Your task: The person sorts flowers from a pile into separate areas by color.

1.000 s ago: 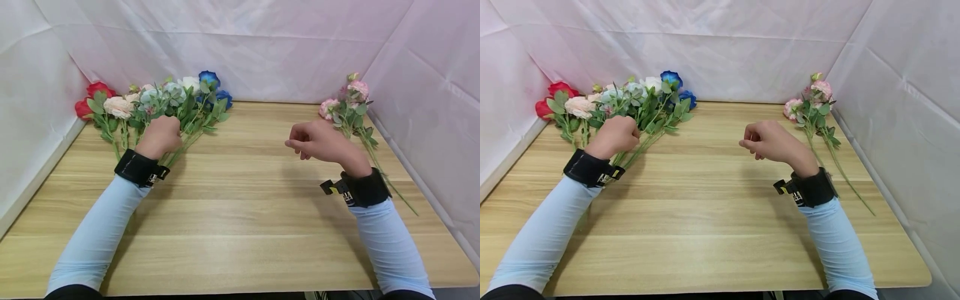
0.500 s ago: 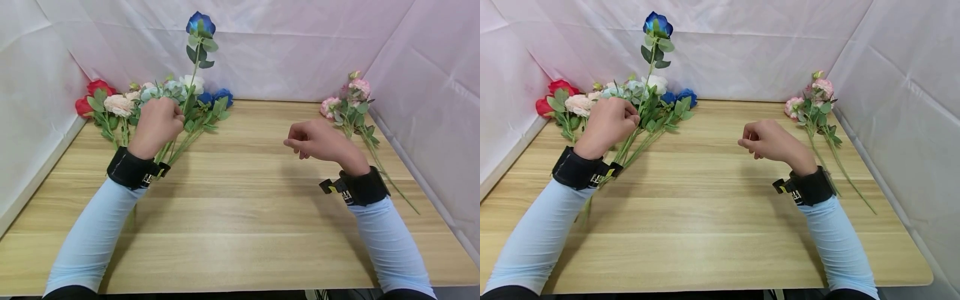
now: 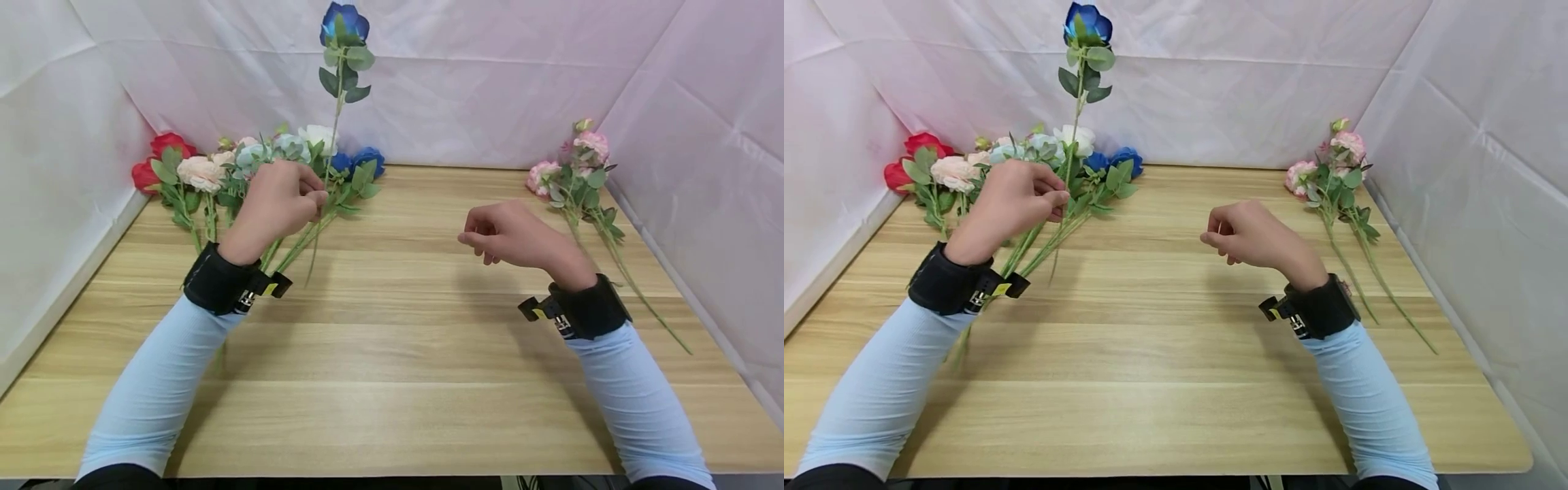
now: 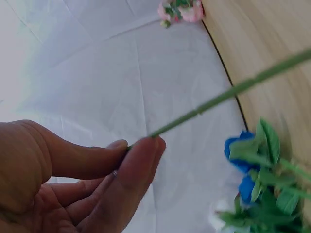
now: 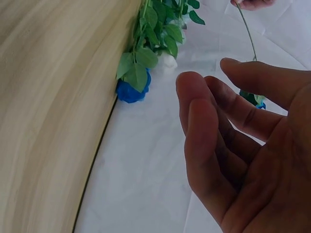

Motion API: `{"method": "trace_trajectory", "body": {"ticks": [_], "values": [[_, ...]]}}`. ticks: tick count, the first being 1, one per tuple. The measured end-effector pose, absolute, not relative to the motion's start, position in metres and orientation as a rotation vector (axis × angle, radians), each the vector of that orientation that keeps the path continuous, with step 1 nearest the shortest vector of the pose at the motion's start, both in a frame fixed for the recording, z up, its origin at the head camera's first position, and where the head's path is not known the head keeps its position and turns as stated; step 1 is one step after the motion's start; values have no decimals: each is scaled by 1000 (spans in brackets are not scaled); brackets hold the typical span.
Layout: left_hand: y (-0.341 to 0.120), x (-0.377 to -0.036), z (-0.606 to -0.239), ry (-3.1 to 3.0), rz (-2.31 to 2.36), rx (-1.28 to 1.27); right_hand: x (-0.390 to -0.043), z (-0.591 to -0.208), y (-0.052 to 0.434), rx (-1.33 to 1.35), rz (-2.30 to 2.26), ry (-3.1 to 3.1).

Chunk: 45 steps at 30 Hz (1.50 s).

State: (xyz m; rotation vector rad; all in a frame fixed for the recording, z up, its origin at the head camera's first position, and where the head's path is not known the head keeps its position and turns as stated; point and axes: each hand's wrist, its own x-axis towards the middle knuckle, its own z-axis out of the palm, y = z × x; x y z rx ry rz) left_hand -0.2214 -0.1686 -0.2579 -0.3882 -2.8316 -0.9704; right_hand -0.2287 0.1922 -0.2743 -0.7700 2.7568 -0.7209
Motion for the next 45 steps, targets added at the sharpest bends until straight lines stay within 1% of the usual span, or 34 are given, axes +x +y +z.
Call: {"method": "trace_trajectory", "body": {"ticks": [6, 10, 14, 19, 27, 38, 45], "values": [[-149, -223, -266, -2857, -1450, -380, -225, -282, 175, -831, -847, 2710], [-135, -223, -273, -2760, -1742, -430, -219, -288, 160, -882, -1001, 2644], [-121, -220, -282, -2684, -1930, -528, -212, -298, 141, -894, -1142, 2544], [-104, -213, -295, -2608, -2122, -604, -203, -308, 124, -838, -1244, 2473], [-90, -212, -306, -2524, -2203, -641, -199, -308, 118, -765, -1303, 2478], [-86, -214, -306, -2479, -2251, -602, -196, -307, 118, -785, -1383, 2499], [-94, -216, -307, -2569, -2159, -571, -202, -304, 120, -774, -1321, 2542]]}}
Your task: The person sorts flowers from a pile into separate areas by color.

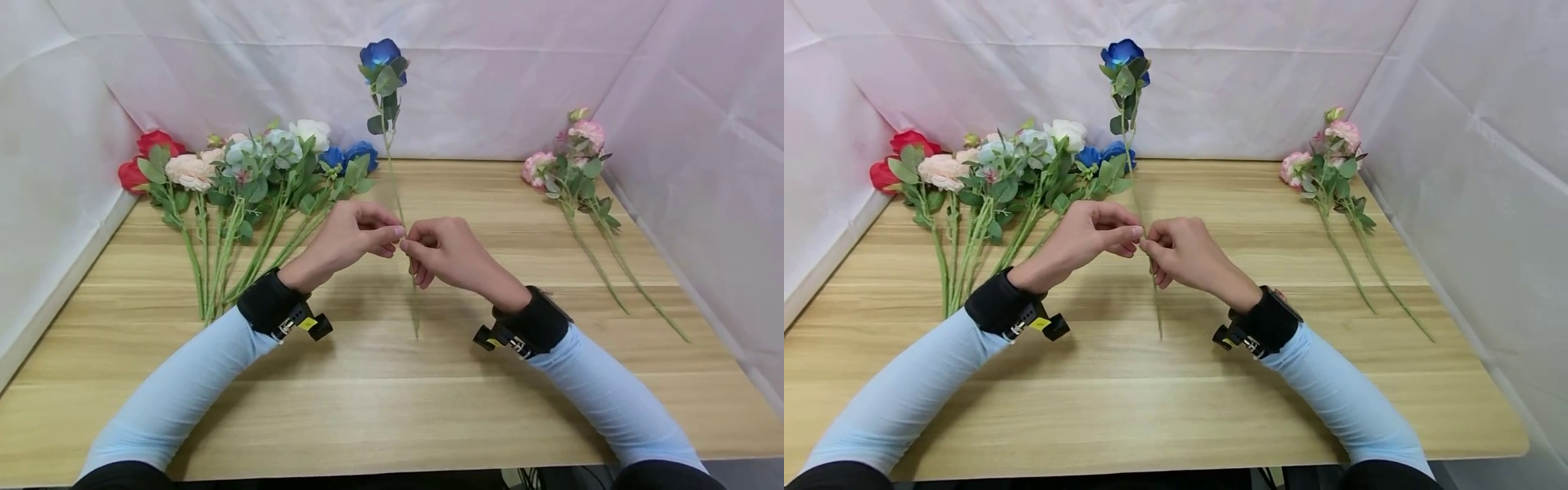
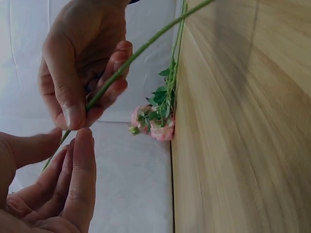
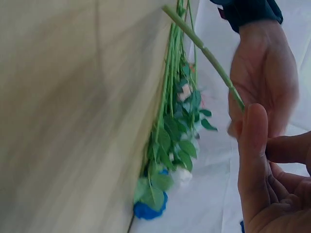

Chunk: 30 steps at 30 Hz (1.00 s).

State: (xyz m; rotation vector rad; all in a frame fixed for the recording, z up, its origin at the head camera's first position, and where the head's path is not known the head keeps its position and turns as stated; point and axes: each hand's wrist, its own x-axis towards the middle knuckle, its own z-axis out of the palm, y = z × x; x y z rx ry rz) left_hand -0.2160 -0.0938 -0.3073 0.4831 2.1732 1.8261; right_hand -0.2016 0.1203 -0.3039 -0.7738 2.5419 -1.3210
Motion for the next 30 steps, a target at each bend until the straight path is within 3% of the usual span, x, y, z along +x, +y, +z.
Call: {"method": "trace_trajectory", "body": {"ticks": [6, 18, 30], "values": [[-103, -220, -307, 2222, 1792, 502, -223, -296, 149, -611, -1174, 2595], [-112, -225, -307, 2306, 1745, 493, -267, -288, 260, -348, -925, 2567], [-117, -228, -306, 2313, 1717, 499, -277, -294, 320, -119, -777, 2483]]}}
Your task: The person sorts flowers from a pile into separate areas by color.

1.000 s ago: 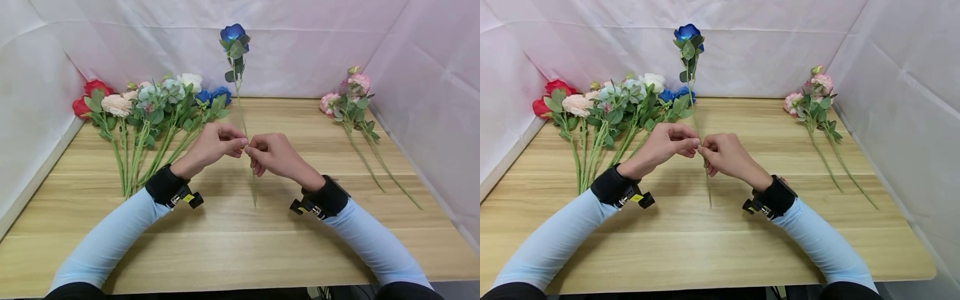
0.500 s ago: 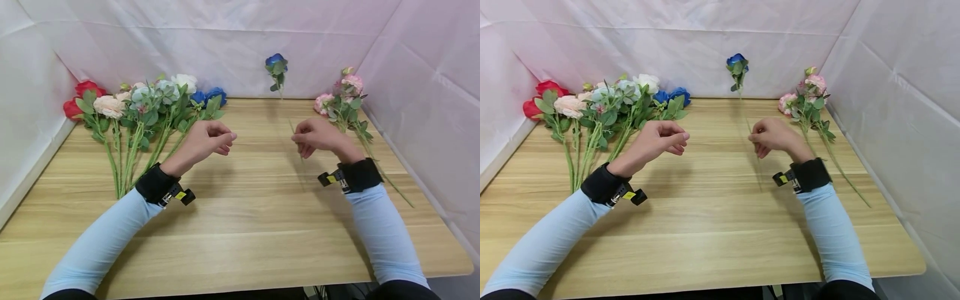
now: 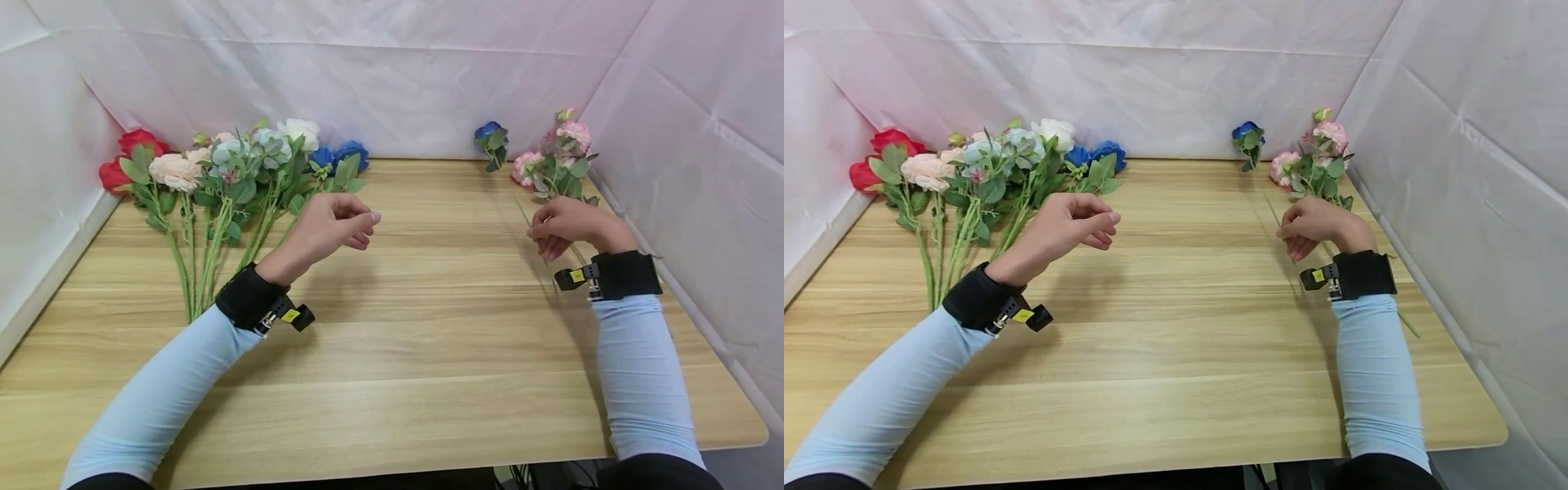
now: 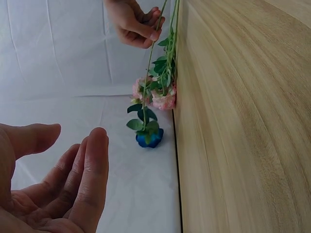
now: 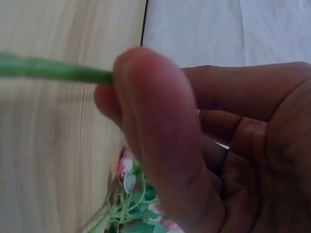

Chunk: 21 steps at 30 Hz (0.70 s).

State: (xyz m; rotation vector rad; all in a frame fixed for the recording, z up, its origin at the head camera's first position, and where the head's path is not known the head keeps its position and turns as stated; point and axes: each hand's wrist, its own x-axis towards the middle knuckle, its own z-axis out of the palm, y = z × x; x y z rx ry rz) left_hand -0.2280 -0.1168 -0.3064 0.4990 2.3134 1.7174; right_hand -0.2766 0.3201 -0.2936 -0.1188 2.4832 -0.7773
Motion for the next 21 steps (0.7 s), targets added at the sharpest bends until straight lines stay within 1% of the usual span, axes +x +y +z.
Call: {"method": "trace_trajectory", "body": {"ticks": [13, 21], "values": [[-122, -233, -308, 2441, 1649, 447, -280, -305, 345, -23, -674, 2401], [-126, -238, -312, 2507, 1564, 425, -278, -306, 344, 11, -623, 2408]]}}
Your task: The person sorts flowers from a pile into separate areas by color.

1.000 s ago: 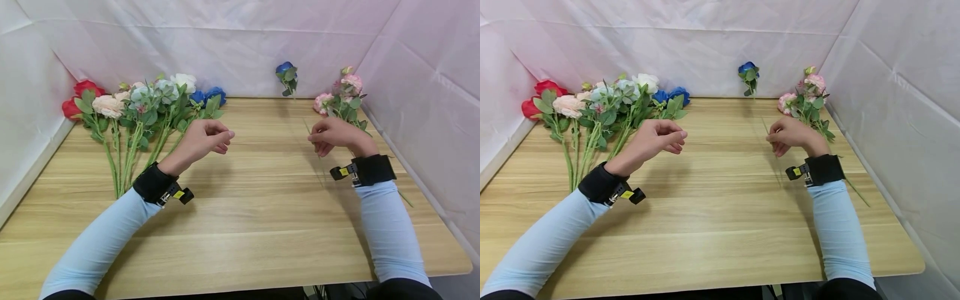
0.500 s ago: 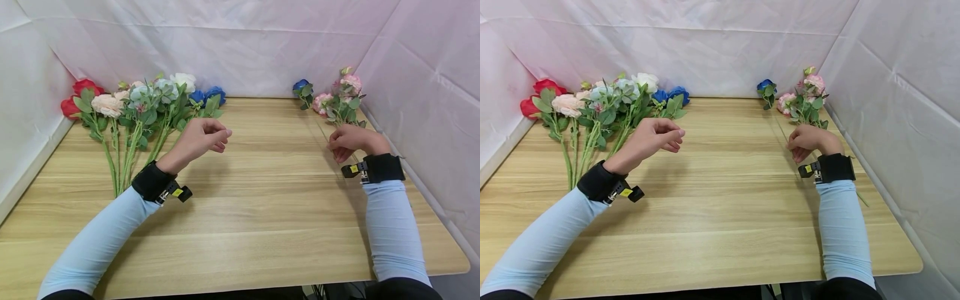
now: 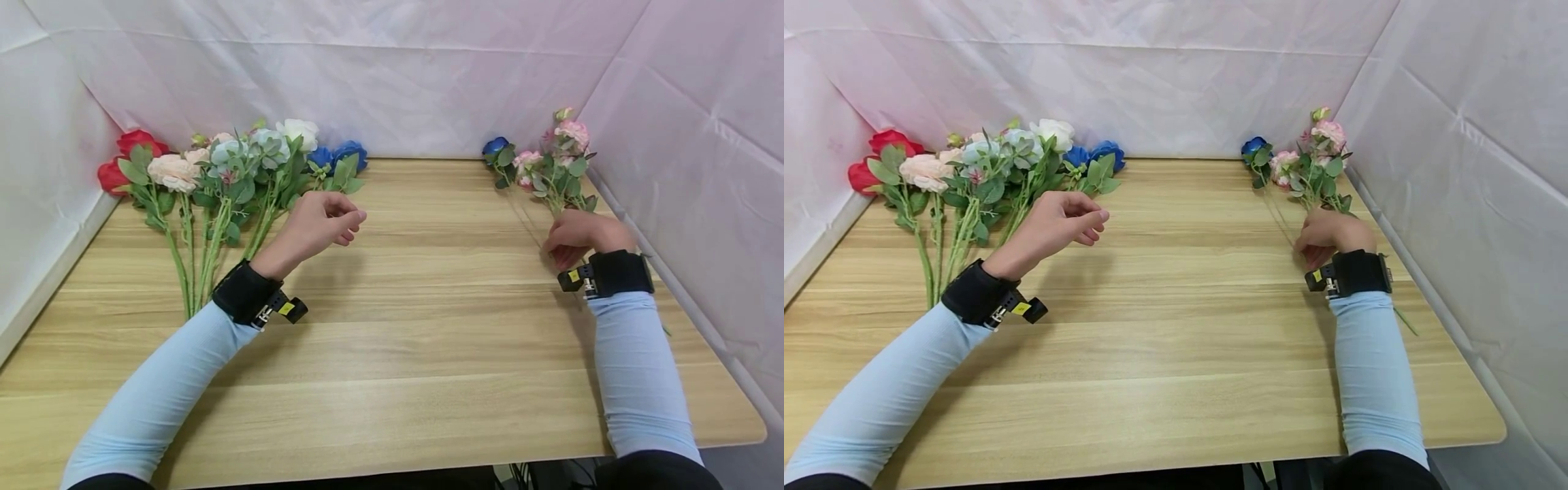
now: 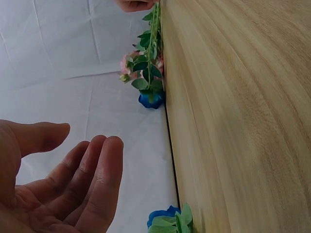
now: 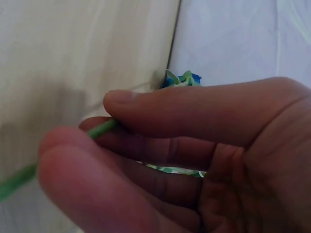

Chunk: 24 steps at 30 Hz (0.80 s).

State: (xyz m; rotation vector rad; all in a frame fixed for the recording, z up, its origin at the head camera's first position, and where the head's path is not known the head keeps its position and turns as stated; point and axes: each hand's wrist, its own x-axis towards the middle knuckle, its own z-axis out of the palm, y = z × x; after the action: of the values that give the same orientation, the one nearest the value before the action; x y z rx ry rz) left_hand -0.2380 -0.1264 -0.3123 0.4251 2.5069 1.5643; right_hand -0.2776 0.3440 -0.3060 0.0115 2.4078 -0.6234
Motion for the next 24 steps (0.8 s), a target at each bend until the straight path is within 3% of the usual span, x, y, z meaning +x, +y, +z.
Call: {"method": "trace_trajectory", "body": {"ticks": [24], "values": [[-128, -241, -316, 2604, 1446, 463, -279, -313, 335, 70, -610, 2419]]}}
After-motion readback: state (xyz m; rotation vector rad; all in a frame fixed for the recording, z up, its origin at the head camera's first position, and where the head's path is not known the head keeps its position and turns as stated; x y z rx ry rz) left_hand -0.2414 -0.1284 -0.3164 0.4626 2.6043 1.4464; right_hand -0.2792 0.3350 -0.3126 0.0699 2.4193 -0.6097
